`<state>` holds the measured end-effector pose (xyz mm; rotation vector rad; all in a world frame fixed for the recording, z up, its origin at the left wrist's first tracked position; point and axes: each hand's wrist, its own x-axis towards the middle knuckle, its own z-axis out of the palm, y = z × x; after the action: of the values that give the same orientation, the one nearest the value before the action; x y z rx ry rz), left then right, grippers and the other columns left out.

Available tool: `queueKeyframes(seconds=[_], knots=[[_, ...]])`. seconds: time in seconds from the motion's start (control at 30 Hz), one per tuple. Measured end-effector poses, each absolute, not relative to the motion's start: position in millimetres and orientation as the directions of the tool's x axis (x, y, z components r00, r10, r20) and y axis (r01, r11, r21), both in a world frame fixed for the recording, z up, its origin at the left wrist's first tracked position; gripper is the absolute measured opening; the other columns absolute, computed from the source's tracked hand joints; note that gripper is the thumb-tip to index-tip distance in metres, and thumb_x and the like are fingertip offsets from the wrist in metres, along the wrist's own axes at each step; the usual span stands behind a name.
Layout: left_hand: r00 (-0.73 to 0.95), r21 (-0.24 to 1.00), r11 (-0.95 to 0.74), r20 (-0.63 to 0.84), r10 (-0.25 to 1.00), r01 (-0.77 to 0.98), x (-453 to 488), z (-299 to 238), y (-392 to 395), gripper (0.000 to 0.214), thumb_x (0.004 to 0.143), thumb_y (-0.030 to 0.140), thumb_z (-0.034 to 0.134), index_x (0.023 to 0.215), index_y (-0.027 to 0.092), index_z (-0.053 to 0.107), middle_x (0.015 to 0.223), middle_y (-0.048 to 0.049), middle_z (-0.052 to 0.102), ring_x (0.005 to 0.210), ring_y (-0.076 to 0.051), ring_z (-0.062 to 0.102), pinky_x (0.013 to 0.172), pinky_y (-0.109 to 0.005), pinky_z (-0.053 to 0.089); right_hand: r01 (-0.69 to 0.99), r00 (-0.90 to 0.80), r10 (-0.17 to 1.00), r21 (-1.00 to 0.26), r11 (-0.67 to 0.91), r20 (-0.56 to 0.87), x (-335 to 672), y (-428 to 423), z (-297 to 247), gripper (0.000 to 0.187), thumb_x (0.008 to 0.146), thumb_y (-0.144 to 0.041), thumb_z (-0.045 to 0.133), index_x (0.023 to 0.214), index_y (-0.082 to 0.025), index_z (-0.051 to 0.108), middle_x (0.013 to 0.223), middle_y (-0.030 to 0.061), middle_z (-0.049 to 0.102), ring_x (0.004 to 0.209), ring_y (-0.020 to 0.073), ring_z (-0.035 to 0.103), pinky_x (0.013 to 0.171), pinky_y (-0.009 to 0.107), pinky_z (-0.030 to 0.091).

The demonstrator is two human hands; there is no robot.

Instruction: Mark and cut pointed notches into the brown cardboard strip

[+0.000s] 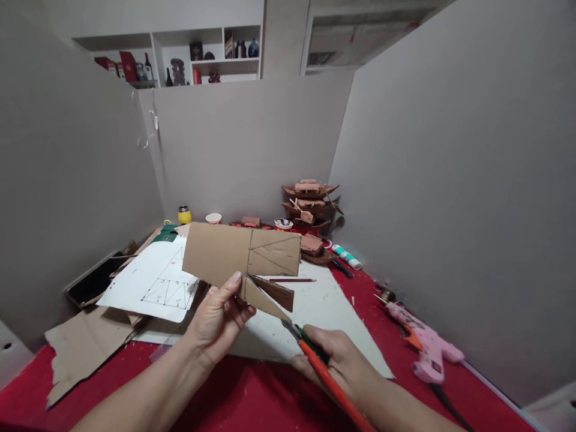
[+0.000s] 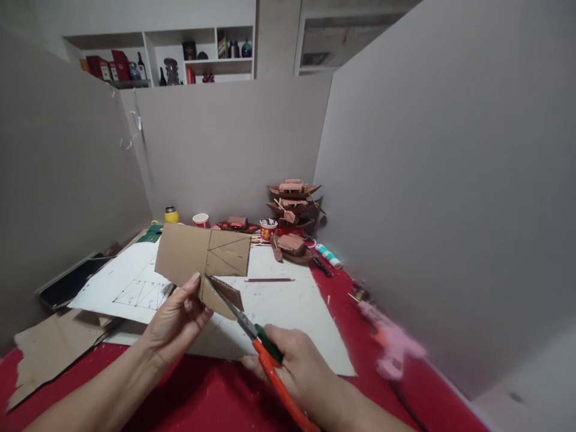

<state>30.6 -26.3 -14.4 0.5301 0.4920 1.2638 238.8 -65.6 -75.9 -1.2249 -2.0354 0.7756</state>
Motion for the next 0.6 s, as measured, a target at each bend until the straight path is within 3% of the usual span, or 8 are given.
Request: queueKeyframes(seconds=[0.07, 0.23, 0.43, 0.6], knots=[[0.244, 0.622, 0.224, -0.056, 0.968, -0.75, 29.8, -14.6, -26.6, 0.008, 0.076, 0.013, 0.075, 0.082, 0.013, 0.07, 0.074, -0.0037, 0.075, 0.058, -0.012, 0.069, 0.05, -0.017, 0.057, 0.563, -0.356, 0.9, -0.71, 0.422, 0.253, 239.8, -65.3, -75.6, 0.032, 0.084, -0.045, 0.056, 0.068, -0.023, 0.041, 0.059, -0.0058, 0.038, 0.054, 0.0125, 0.033, 0.049, 0.024, 0.03], [0.272, 0.596, 0.251, -0.056, 0.961, -0.763, 26.6, -14.2, -26.2, 0.007, 0.081, 0.01, 0.069, 0.088, 0.012, 0.07, 0.081, -0.0051, 0.077, 0.066, -0.014, 0.072, 0.067, -0.023, 0.061, 0.632, -0.339, 0.875, -0.605, 0.484, 0.346, 242.2, -64.3, -73.4, 0.032, 0.083, -0.043, 0.057, 0.066, -0.023, 0.039, 0.059, -0.005, 0.044, 0.053, 0.0132, 0.037, 0.051, 0.024, 0.032], [0.239, 0.561, 0.252, -0.098, 0.966, -0.788, 27.6, -8.7, -27.0, 0.011, 0.082, 0.004, 0.063, 0.078, 0.013, 0.068, 0.077, -0.0044, 0.076, 0.065, -0.012, 0.072, 0.065, -0.016, 0.058, 0.679, -0.319, 0.874, -0.555, 0.481, 0.367, 243.6, -62.8, -72.9, 0.027, 0.081, -0.033, 0.06, 0.068, -0.024, 0.039, 0.059, -0.005, 0.048, 0.053, 0.0133, 0.04, 0.051, 0.024, 0.033], [0.251, 0.566, 0.257, -0.089, 0.964, -0.784, 27.8, -8.1, -27.7, 0.01, 0.081, 0.004, 0.064, 0.077, 0.013, 0.067, 0.079, -0.0052, 0.077, 0.069, -0.014, 0.073, 0.065, -0.019, 0.059, 0.716, -0.324, 0.861, -0.494, 0.494, 0.391, 243.3, -62.4, -71.3, 0.024, 0.079, -0.032, 0.061, 0.07, -0.024, 0.041, 0.06, -0.0035, 0.053, 0.052, 0.0138, 0.042, 0.051, 0.024, 0.034]])
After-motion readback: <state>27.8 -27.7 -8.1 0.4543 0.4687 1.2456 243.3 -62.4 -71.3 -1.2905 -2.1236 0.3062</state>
